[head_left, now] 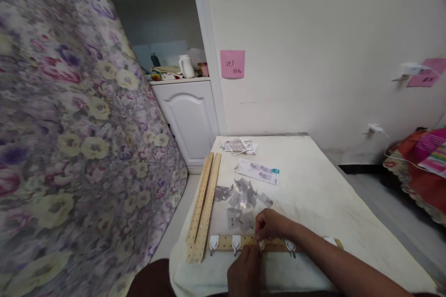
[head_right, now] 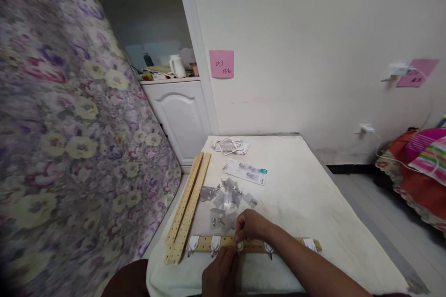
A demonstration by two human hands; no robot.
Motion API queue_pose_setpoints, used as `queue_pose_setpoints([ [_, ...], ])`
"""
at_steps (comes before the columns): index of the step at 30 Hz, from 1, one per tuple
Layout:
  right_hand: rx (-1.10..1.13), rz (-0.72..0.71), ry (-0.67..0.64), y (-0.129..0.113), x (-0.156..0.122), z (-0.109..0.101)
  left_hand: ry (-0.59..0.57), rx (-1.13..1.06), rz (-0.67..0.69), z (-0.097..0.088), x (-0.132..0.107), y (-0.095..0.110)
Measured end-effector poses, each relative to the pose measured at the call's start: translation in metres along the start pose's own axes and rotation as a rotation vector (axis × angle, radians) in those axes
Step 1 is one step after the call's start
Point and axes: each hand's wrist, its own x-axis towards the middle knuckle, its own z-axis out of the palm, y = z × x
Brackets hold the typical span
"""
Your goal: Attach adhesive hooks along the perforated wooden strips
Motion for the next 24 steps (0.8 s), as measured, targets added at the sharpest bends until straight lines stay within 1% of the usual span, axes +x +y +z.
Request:
queue_pose_setpoints([
  [4, -0.015, -0.051, 0.059, 0.009, 0.002, 0.002, 0.064, 0.046, 0.075, 0.005, 0.0, -0.006],
  [8, -0.019, -0.078, 0.072, 0.013, 0.004, 0.002, 0.172, 0.043, 0.145, 0.01, -0.001, -0.01],
  [10, -0.019, -0.085, 0.075, 0.012, 0.004, 0.003, 0.208, 0.031, 0.155, 0.01, -0.001, -0.01],
  [15, -0.005, -0.094, 0.081, 0.005, -0.004, 0.001, 0.213, 0.01, 0.144, 0.008, -0.001, -0.011],
  [19, 0.013, -0.093, 0.092, 0.002, -0.01, 0.0, 0.324, -0.017, 0.189, 0.013, -0.004, -0.014],
  [24, 0.023, -0.09, 0.099, -0.001, -0.013, -0.003, 0.361, -0.096, 0.184, 0.02, -0.006, -0.015],
])
